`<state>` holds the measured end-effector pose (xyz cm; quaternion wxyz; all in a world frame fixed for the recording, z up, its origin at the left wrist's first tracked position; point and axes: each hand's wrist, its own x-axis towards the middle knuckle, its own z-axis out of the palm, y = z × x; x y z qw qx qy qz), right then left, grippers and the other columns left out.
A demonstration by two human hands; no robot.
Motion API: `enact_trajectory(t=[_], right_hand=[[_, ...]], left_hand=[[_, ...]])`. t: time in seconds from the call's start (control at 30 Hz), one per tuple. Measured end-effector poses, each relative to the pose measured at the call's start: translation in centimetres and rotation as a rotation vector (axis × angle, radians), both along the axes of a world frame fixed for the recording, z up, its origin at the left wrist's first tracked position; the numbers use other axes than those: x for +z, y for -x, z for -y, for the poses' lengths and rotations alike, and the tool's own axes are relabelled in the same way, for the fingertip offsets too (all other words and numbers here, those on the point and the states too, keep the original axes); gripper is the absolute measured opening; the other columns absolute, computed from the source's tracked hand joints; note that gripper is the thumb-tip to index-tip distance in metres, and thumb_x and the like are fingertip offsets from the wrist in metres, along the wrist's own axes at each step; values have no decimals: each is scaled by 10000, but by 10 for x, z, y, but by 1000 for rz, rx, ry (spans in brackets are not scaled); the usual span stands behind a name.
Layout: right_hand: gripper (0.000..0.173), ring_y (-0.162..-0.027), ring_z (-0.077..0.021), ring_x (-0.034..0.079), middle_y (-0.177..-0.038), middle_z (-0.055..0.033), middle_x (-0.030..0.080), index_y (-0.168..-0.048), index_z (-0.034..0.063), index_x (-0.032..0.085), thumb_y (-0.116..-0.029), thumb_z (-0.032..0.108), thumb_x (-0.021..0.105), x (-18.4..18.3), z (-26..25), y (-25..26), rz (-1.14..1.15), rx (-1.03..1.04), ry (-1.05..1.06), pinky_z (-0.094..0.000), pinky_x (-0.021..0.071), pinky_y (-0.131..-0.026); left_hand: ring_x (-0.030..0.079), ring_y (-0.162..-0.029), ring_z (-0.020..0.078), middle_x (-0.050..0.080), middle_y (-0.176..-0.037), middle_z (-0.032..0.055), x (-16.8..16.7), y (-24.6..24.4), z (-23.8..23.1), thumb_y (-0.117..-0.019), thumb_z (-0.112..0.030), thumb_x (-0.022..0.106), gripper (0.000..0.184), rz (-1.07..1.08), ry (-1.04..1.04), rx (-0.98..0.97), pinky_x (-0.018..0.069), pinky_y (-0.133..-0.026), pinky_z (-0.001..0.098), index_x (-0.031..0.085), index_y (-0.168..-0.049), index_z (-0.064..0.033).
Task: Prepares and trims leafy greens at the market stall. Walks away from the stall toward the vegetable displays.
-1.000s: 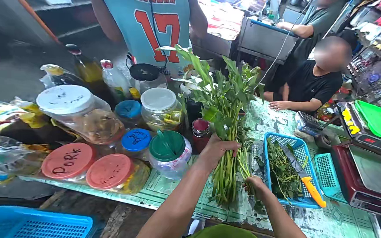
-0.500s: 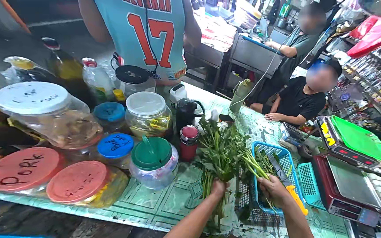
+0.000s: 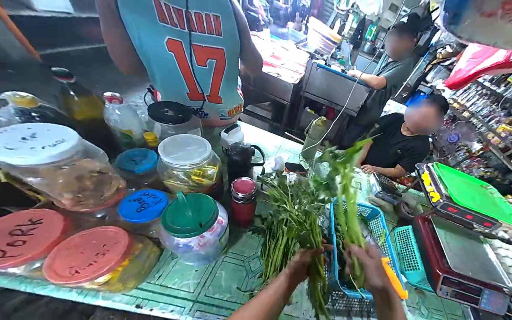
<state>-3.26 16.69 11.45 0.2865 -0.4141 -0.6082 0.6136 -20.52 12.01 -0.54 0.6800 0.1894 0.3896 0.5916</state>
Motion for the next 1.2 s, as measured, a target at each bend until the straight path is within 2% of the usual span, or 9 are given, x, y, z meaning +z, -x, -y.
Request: enact_trajectory(t=[0.13,0.33,0.47,0.6,0.67,0.73,0.83,0.97,1.2], right_hand=[[638,-1201,-247,646,-1356,-184,626,-1554,-2,371,-1007,275,550,-57,9,26,372,-57,-440,-454,524,-1038],[481,-1292,-280,625,-1390,-161,642,-1411,-2,590,-1083,306,420,-74,20,23,538,-163,-850,-469,519,-1069],[392,-1138,-314,664,-1222,-193,669,-1369,27,645,-1055,187,474,-60,26,24,599,-228,-929,-460,577,-939],[553,-1365,-375,449,-1471,-274,448,-1506,23,504,-994,231,513,-48,13,12,474,-91,-586,-501,408,-1134],[1010,-1453,-360,352,-1619,-281,232,-1642,35,168,-822,303,693,-49,3,2,413,91,-333,-499,389,-1153],[1365,-1447,-275,433,-1653,-225,255,-1650,109,-79,-681,254,872,-66,-5,-5,382,172,-117,-455,433,-1151],[1274,-1274,-282,594,-1456,-235,517,-1628,84,71,-663,120,902,-104,-4,-11,357,135,100,-467,511,-1071],[1013,-1151,-246,646,-1302,-200,609,-1507,-1,308,-659,69,857,-138,6,-17,296,121,228,-429,560,-986],[907,-996,-234,677,-1155,-178,655,-1425,-19,417,-595,84,767,-126,10,-9,206,-26,199,-425,587,-842]], left_hand=[[711,-877,151,724,-939,58,24,-24,2,-1079,-161,475,184,177,40,54,599,-836,360,583,-1180,-51],[730,-911,160,749,-989,72,14,-35,-2,-935,-203,603,269,407,-76,80,608,-835,345,614,-1180,-92],[716,-1013,187,738,-1122,116,29,-40,-9,-927,-84,598,340,357,-122,90,586,-902,348,620,-1264,-47],[722,-905,197,740,-975,128,50,-45,-14,-951,-16,631,201,205,23,173,598,-858,369,644,-1149,16],[715,-924,215,732,-1005,143,49,-47,-16,-916,-27,689,267,152,57,209,593,-869,397,643,-1175,26],[710,-972,225,715,-1074,156,37,-53,-15,-913,-103,746,410,32,130,189,594,-885,411,588,-1272,19],[634,-1183,289,628,-1297,220,9,-56,-7,-984,-339,702,640,-204,290,-13,525,-1020,482,445,-1448,20],[607,-1239,368,607,-1319,287,-37,-56,0,-1033,-583,492,752,-425,361,-252,488,-1062,543,525,-1375,85],[601,-1234,279,600,-1339,229,-7,-42,-5,-1069,-430,512,614,-272,208,-144,485,-1074,457,453,-1439,56]])
